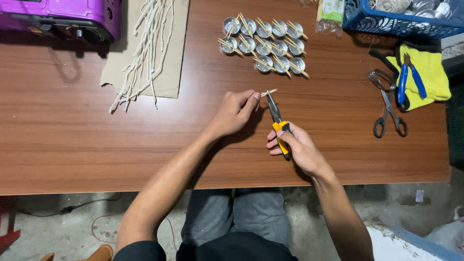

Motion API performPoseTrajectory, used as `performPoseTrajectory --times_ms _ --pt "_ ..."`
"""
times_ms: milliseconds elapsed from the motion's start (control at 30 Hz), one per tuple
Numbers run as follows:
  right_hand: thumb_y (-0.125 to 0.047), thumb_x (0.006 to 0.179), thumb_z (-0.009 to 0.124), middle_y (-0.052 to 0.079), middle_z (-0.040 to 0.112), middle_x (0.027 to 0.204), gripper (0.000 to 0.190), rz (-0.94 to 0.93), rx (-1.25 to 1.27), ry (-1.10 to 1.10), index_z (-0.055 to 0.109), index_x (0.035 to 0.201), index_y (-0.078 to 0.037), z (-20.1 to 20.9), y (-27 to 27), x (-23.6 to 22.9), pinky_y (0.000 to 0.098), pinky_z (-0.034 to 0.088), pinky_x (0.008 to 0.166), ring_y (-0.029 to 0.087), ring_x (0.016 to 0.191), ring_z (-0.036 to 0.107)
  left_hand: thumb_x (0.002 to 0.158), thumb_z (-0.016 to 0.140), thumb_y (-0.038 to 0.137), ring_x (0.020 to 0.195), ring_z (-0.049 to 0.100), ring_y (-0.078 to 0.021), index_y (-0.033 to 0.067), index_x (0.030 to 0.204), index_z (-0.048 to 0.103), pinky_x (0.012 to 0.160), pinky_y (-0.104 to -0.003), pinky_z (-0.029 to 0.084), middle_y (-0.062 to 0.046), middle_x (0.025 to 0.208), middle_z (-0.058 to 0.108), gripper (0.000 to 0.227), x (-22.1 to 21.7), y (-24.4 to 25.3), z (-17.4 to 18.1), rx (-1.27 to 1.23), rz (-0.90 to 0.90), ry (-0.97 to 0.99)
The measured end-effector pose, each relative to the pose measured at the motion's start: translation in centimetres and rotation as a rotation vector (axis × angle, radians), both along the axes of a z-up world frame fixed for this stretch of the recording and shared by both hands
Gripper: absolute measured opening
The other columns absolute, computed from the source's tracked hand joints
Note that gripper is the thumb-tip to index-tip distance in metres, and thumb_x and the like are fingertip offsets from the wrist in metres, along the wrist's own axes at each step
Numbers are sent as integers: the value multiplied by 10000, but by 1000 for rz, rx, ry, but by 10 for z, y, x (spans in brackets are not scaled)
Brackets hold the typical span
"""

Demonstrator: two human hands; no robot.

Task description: Preparing candle wicks by cutting them to size and attaching them to metal wick tabs.

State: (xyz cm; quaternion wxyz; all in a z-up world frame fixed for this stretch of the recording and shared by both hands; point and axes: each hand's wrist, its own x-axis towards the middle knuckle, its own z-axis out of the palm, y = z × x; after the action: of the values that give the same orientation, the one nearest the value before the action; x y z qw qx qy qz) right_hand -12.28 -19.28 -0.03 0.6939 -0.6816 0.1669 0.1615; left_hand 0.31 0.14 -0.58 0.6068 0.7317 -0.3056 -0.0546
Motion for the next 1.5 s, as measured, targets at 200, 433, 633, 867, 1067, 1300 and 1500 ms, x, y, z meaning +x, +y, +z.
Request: performPoseTrajectory --times_ms 200,433,633,867,1067,1300,1500 --pt "-157 1044 461 231 632 1132 280 -4 3 -13 574 1178 61 -2 0 0 521 635 804 306 947 683 1050 510 171 496 533 -205 121 720 604 551 -327 468 -135 496 523 347 0 -2 -7 -11 10 -7" --pt "-199 1054 506 116 519 621 255 30 -65 -83 609 936 2 -4 4 4 316 510 439 214 485 561 1056 501 189 490 529 -216 130 727 595 553 -325 470 -135 493 515 347 1 -1 -5 -6 9 -17" --pt "-174 1060 489 70 426 560 270 2 -88 -94 580 870 -4 7 12 3 264 387 397 159 417 425 1055 505 187 501 561 -263 119 737 594 556 -351 480 -153 517 544 337 -2 0 3 -6 6 -26" --pt "-154 1035 472 267 615 1197 303 -11 25 -27 569 1197 82 15 5 -4 555 586 893 355 1082 652 1062 506 189 504 559 -247 138 754 600 568 -329 487 -146 514 520 326 -4 0 7 -37 14 -67" --pt "-141 1028 475 228 607 1240 297 18 -45 -98 589 1216 59 7 -10 -4 533 569 935 339 1159 624 1057 520 176 529 528 -187 153 776 633 578 -329 495 -131 528 544 304 -3 4 9 -96 -16 -43" --pt "-153 1017 477 228 598 1189 307 -96 26 -152 572 1205 70 5 -19 -6 512 592 890 355 1098 661 1035 526 136 579 641 -326 109 817 572 520 -350 512 -131 610 571 224 -2 0 -16 78 57 -478" --pt "-128 995 473 243 606 1120 306 -105 97 -195 592 1151 107 10 -26 -13 552 593 903 398 1096 673 1051 480 151 588 518 -125 144 871 591 536 -190 431 21 712 453 212 6 6 -16 317 362 -1312"
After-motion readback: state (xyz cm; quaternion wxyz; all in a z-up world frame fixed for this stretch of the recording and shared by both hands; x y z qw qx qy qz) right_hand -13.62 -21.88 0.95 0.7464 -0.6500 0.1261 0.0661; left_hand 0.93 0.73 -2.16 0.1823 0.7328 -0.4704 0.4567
